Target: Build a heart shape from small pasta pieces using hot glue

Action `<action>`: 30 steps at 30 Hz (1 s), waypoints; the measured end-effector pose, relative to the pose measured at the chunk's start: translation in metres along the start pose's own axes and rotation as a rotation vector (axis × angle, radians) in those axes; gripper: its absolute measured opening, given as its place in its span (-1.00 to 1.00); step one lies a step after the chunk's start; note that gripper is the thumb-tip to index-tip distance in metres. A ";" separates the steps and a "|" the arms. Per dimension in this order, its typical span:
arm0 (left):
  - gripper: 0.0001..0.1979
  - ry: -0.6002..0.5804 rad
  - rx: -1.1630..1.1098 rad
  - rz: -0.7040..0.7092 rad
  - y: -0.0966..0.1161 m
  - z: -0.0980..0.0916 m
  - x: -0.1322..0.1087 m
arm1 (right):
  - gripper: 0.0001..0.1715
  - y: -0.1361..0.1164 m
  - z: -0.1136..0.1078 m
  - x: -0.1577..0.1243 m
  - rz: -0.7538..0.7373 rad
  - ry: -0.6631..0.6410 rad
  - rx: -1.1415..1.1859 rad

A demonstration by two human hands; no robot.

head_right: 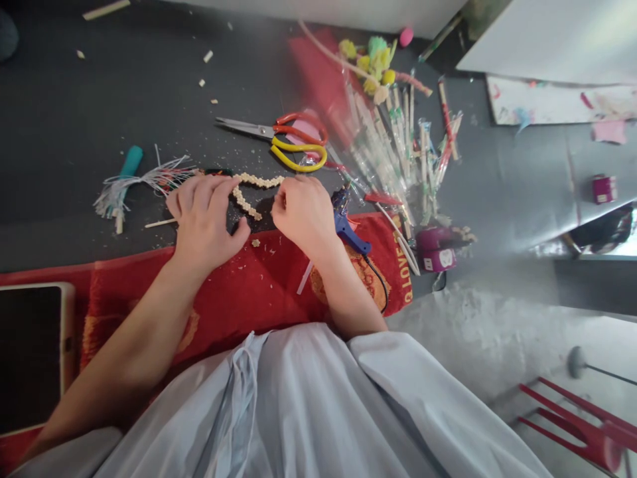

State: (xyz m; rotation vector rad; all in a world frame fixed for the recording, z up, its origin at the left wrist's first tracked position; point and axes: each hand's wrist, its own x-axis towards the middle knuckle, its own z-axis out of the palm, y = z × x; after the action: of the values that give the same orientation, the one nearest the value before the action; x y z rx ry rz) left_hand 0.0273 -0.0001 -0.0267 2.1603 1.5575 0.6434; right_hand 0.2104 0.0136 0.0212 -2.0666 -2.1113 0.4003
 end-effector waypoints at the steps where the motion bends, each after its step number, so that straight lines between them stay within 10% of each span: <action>1: -0.38 -0.003 0.008 -0.002 0.000 0.000 0.000 | -0.80 0.002 -0.006 -0.006 -0.027 0.023 0.033; 13: -0.36 0.016 0.006 0.005 0.001 -0.001 0.000 | -0.70 0.048 -0.017 -0.022 0.094 0.184 -0.078; 30: -0.29 0.088 -0.015 0.007 -0.005 0.006 -0.001 | -0.70 0.026 0.018 0.029 -0.165 0.044 -0.043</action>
State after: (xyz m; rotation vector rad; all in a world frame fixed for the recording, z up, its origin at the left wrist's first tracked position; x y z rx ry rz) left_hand 0.0267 -0.0001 -0.0345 2.1540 1.5850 0.7597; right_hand 0.2288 0.0416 -0.0059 -1.8856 -2.2611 0.2867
